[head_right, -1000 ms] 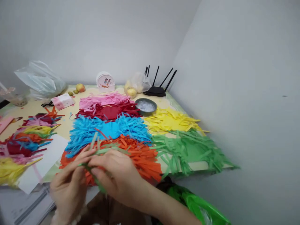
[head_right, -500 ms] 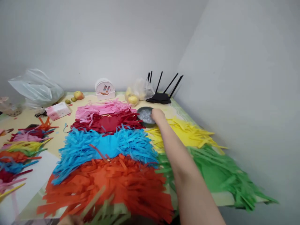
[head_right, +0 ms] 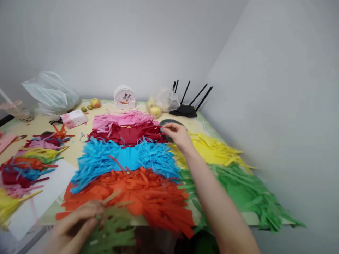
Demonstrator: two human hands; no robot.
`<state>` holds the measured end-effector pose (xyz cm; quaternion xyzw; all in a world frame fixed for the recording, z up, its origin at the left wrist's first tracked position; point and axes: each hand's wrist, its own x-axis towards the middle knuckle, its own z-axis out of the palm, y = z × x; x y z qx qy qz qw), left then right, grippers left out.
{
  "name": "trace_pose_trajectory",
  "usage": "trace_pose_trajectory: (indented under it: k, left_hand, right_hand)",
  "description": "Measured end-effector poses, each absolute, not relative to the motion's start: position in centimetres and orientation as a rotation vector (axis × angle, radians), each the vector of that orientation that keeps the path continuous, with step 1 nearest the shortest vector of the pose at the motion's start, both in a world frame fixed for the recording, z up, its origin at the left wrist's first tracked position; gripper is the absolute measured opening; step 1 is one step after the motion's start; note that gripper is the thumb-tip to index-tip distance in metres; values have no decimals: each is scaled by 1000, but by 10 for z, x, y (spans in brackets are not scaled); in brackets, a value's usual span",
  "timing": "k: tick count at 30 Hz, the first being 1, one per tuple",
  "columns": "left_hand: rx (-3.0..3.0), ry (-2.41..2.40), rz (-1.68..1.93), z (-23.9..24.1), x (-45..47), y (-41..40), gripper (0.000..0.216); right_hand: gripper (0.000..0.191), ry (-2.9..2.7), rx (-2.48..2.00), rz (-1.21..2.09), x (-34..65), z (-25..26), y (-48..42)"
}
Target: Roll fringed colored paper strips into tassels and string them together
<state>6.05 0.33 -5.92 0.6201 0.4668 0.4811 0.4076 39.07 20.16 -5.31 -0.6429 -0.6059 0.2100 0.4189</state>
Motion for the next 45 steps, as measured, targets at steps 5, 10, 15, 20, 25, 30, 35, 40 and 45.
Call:
trace_pose_trajectory:
  k: [5, 10, 15, 20, 25, 30, 35, 40, 45]
  left_hand:
    - [1498, 1309, 1463, -46, 84, 8, 5]
    - [1516, 1250, 1428, -43, 84, -4, 7]
    - [1496, 1228, 1390, -46, 77, -26, 8]
    - [1578, 1256, 1376, -47, 71, -39, 8]
    - [1901, 1333, 1333, -47, 63, -48, 7]
    - [2036, 1343, 1224, -47, 60, -51, 10]
    - [1889, 1345, 1248, -53, 63, -51, 9]
    - [1614, 1289, 1302, -61, 65, -51, 6]
    - [1295, 1267, 1475, -69, 69, -53, 9]
  right_hand:
    - [25, -1296, -960, 1201, 288, -60, 86]
    - [23, -1084, -768, 1377, 235, -60, 26]
    - [14, -1048, -733, 1330, 218, -64, 0]
    - [8, -1092, -813, 1198, 208, -72, -23]
    - [4, -1150, -886, 1104, 207, -72, -35]
    - [11, -1175, -949, 1082, 209, -75, -38]
    - [15, -1162, -975, 1136, 209, -78, -39]
    - [12, -1256, -954, 1092, 209, -74, -38]
    - [8, -1427, -972, 941, 207, -73, -38]
